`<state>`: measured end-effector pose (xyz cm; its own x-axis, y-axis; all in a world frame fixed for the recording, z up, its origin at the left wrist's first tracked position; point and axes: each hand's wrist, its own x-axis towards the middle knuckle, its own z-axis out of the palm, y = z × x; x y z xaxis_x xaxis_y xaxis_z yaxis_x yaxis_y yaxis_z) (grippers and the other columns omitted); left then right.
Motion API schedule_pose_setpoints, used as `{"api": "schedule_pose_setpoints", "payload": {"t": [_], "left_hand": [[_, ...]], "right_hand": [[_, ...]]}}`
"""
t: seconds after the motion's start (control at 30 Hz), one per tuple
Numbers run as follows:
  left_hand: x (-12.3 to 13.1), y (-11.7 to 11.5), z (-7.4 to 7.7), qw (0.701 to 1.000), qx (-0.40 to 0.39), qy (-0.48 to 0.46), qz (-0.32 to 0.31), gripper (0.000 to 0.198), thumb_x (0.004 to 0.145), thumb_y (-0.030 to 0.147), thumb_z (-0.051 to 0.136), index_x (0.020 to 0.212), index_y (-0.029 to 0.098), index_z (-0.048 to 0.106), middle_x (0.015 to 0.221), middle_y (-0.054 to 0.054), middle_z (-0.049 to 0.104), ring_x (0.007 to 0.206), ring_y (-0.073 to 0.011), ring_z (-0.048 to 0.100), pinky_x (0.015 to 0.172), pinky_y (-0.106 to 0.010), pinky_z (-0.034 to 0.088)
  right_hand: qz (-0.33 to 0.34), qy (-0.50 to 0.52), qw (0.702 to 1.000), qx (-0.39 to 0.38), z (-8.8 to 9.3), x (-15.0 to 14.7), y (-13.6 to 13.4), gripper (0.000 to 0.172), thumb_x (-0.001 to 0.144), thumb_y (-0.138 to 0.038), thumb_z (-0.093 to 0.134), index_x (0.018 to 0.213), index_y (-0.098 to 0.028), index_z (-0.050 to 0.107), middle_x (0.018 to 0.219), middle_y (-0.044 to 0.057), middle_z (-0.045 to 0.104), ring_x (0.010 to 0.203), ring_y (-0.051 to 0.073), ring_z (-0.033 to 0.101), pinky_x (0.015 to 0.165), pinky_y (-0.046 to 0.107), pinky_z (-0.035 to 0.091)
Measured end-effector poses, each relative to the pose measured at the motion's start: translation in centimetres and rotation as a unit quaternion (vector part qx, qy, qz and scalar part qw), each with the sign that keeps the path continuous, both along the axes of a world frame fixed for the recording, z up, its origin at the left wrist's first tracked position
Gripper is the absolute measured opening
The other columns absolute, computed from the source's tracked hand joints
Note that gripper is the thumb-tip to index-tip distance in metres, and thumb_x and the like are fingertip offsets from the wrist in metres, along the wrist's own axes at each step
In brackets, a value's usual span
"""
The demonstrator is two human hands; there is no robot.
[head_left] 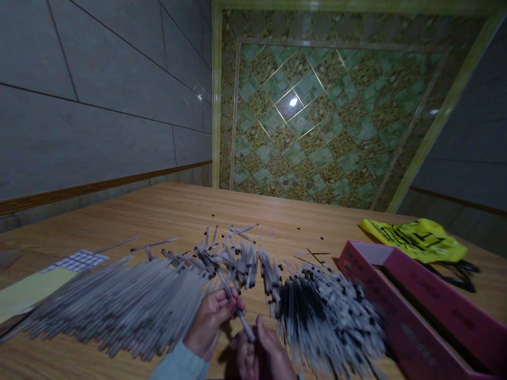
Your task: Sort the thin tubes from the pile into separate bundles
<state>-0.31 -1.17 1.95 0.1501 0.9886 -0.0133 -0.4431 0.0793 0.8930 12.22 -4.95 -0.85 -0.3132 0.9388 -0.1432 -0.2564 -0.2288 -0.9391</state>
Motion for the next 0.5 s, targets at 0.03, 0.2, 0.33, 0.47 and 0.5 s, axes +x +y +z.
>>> {"api": "schedule_pose_setpoints", "payload": {"t": [0.03,0.2,0.33,0.47,0.5], "left_hand": [[0.0,-0.1,0.0,1.0,-0.001,-0.014,-0.014,0.035,0.054,0.037,0.08,0.071,0.014,0.06,0.059,-0.001,0.062,0.057,-0.0126,0.055,0.057,-0.023,0.04],[0.0,-0.3,-0.2,0.996,-0.019,-0.056,-0.068,0.035,0.053,0.035,0.081,0.073,0.015,0.06,0.057,0.001,0.061,0.054,-0.0103,0.054,0.057,-0.022,0.04],[-0.1,0.1,-0.8,0.998,-0.014,-0.012,-0.061,0.036,0.055,0.037,0.079,0.074,0.014,0.061,0.057,0.0,0.062,0.052,-0.0104,0.055,0.055,-0.022,0.04],[0.2,0.3,-0.9,0.998,0.014,0.065,-0.015,0.038,0.055,0.042,0.077,0.072,0.012,0.061,0.058,-0.003,0.065,0.057,-0.0142,0.059,0.056,-0.024,0.041],[0.3,0.2,-0.9,0.997,0.018,0.075,0.004,0.038,0.056,0.043,0.077,0.072,0.012,0.061,0.058,-0.004,0.066,0.058,-0.0147,0.059,0.057,-0.024,0.041]], "right_hand": [[0.038,0.062,0.997,-0.032,0.0,-0.2,0.0,0.066,0.061,-0.081,0.041,0.058,-0.017,0.056,0.034,-0.004,0.042,0.026,0.007,0.03,0.032,0.019,0.019],[0.11,0.131,0.985,0.021,0.3,-0.2,0.0,0.055,0.055,-0.072,0.059,0.052,-0.017,0.053,0.032,-0.008,0.034,0.027,0.004,0.025,0.033,0.018,0.019],[0.086,-0.064,0.992,0.068,0.3,0.8,0.1,0.054,0.063,-0.068,0.054,0.046,-0.017,0.051,0.034,-0.005,0.037,0.028,0.004,0.024,0.035,0.02,0.014],[-0.1,-0.413,0.878,0.221,0.2,1.8,0.0,0.04,0.072,-0.047,0.054,0.045,-0.018,0.051,0.04,0.0,0.044,0.04,0.01,0.038,0.043,0.024,0.017],[-0.139,-0.47,0.833,0.255,0.2,1.9,-0.1,0.036,0.073,-0.042,0.053,0.047,-0.018,0.054,0.043,0.002,0.048,0.043,0.012,0.041,0.045,0.026,0.018]]}}
